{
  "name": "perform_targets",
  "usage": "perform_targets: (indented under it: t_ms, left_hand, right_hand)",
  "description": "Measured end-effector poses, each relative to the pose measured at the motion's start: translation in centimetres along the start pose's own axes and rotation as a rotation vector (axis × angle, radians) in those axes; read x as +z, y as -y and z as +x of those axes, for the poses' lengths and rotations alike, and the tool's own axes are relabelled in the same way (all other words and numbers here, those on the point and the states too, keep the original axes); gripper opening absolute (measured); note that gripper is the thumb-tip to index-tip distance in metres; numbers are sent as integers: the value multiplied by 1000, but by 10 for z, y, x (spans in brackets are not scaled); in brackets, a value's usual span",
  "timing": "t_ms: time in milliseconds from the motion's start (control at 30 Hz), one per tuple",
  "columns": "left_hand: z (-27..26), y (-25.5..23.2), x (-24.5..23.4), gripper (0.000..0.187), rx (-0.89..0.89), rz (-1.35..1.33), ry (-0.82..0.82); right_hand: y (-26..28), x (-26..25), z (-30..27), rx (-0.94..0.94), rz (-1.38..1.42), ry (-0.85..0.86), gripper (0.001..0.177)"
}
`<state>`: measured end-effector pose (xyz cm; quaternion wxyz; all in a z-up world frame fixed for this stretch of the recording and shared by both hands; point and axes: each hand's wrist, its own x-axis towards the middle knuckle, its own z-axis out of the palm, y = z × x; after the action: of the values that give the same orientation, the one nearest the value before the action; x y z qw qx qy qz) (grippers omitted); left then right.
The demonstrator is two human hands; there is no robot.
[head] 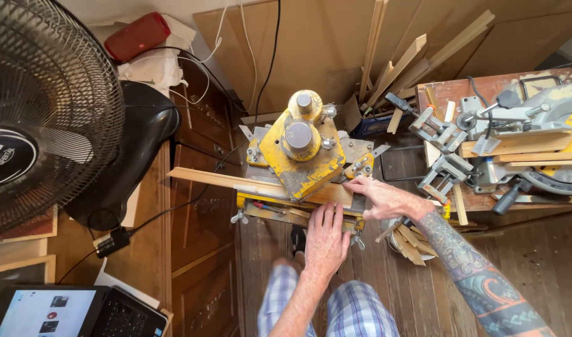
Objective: Feeding a wooden strip through a machine and signing a print
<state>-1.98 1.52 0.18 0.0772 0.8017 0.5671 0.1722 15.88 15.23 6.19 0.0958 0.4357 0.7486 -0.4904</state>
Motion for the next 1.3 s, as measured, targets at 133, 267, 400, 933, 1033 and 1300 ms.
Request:
perform_targets:
  t_ms: [133,267,400,933,1033,1300]
  left_hand:
    - [-2,-18,-16,75,-80,-56,60]
    - [16,-18,-26,63,-179,-254,-12]
    - [20,-36,-28,36,-520,-794,-189]
    - [58,-91,-129,31,-453,-1714,3]
    - [55,-95,-131,32,-425,-1825,15]
    - [66,-91,-165,20,-11,-1464,-15]
  right_hand:
    - [-59,27,23,-199,-5,51,73]
    - [-30,25,23,-185,-305,-370,12]
    - [-50,50,-6,-179,-397,-627,45]
    - [61,31,-161,-426,-303,-1231,19]
    - [60,30,-168,-410,-366,-1251,18]
    - [65,30,-177,-533,-259,-1264,18]
